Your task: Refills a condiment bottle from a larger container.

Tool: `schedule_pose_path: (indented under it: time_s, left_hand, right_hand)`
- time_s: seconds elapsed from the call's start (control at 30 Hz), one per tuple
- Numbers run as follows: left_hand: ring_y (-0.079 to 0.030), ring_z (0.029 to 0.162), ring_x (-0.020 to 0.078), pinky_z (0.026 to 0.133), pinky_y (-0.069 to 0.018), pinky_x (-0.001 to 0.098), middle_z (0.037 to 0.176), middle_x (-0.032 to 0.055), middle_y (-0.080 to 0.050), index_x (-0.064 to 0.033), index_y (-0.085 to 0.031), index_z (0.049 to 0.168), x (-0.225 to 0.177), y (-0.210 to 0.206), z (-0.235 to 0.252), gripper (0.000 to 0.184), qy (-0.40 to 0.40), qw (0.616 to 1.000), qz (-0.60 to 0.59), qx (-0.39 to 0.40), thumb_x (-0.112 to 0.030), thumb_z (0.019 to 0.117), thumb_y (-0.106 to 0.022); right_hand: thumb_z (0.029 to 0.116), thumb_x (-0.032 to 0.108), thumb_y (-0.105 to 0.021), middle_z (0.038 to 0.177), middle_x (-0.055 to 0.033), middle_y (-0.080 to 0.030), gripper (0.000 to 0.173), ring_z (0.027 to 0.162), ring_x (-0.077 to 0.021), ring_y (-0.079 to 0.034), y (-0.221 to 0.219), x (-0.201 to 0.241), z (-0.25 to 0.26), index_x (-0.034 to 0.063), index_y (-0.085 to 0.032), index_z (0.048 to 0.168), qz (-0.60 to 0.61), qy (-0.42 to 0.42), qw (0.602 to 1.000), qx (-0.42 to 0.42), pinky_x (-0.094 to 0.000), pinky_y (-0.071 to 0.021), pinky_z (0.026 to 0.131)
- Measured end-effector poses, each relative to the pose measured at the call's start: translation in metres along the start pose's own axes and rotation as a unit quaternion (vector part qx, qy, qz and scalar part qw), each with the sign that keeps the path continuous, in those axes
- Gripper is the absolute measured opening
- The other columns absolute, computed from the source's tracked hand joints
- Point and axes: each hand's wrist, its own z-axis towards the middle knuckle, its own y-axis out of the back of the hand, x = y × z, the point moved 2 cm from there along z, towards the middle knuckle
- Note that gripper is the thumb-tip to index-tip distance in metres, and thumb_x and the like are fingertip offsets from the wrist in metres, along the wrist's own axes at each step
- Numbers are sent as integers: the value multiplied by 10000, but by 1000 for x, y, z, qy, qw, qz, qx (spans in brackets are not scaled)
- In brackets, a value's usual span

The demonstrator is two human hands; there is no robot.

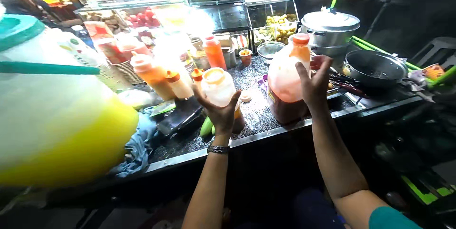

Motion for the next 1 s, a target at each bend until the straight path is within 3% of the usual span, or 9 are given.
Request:
schedule_pose_path:
  time_s: [0.07,0.13,0.3,0.43,0.57,0.67,0.77,0.87,1.0]
  left_hand:
    - [-331,1487,268,1204,-329,416,1649,207,-227,-55,-65,1628,-10,5,-3,1314,-16,1000,3,-23,-509,717,-894]
    - [-283,1502,307,1218,-286,421,1636,271,-205,44,-99,1596,-31,10,-8,1216,-73,996,10,-51,-534,800,-814]
    - [-301,1490,225,1215,-275,371,1583,242,-318,100,-260,1517,-106,11,-20,746,-223,974,23,-30,-442,1054,-479]
    - [-266,1501,171,1222,-240,378,1585,116,-354,-37,-420,1477,-155,12,-22,587,-308,945,13,108,-470,1081,-393]
    - [-243,1520,337,1227,-135,591,1562,148,-399,-205,-554,1407,-187,5,-39,689,-413,872,1,261,-688,915,-569]
    - [-209,1530,408,1229,-122,630,1594,135,-404,-361,-623,1391,-183,-6,-69,649,-453,807,-21,379,-749,873,-569]
    - [-200,1541,400,1249,-178,587,1609,97,-409,-358,-629,1404,-164,-13,-111,446,-432,743,-92,503,-494,1007,-477]
    - [-127,1570,348,1263,-196,507,1648,90,-338,-241,-603,1445,-150,-12,-145,491,-333,716,-154,593,-208,993,-414]
    - [-172,1566,323,1264,-220,470,1623,142,-366,-134,-672,1353,-136,-8,-178,468,-215,767,-165,581,-112,954,-429]
  right_hand:
    - [1043,332,-568,1017,-155,-655,480,845,-204,-671,-10,-15,9,-41,-492,1335,48,-79,993,69,-396,-582,778]
    - [1078,364,-497,761,-64,-586,405,615,-160,-584,-16,-21,16,-12,-563,1214,60,-94,987,112,-379,-534,628]
    - [1071,355,-509,678,-41,-538,387,569,-136,-541,10,5,-8,-21,-598,1067,35,8,991,131,-358,-503,582]
    - [1034,353,-604,692,-47,-600,351,576,-84,-579,72,37,-47,6,-650,1037,13,93,984,155,-264,-498,532]
    - [989,330,-663,657,91,-563,277,554,82,-510,119,30,-83,56,-639,955,81,65,949,297,-113,-464,523]
    - [1016,355,-620,682,55,-578,353,620,99,-522,138,18,-122,15,-631,921,106,45,904,413,-89,-451,590]
    - [1024,363,-611,646,23,-556,381,583,83,-492,153,7,-159,-8,-635,940,104,23,882,459,-92,-416,562]
    - [1023,393,-606,661,5,-576,412,594,67,-513,163,-2,-187,-16,-638,982,95,3,881,463,-102,-429,573]
    - [1014,414,-604,666,-5,-570,426,595,20,-522,167,-10,-212,-7,-626,952,51,-55,888,453,-151,-431,572]
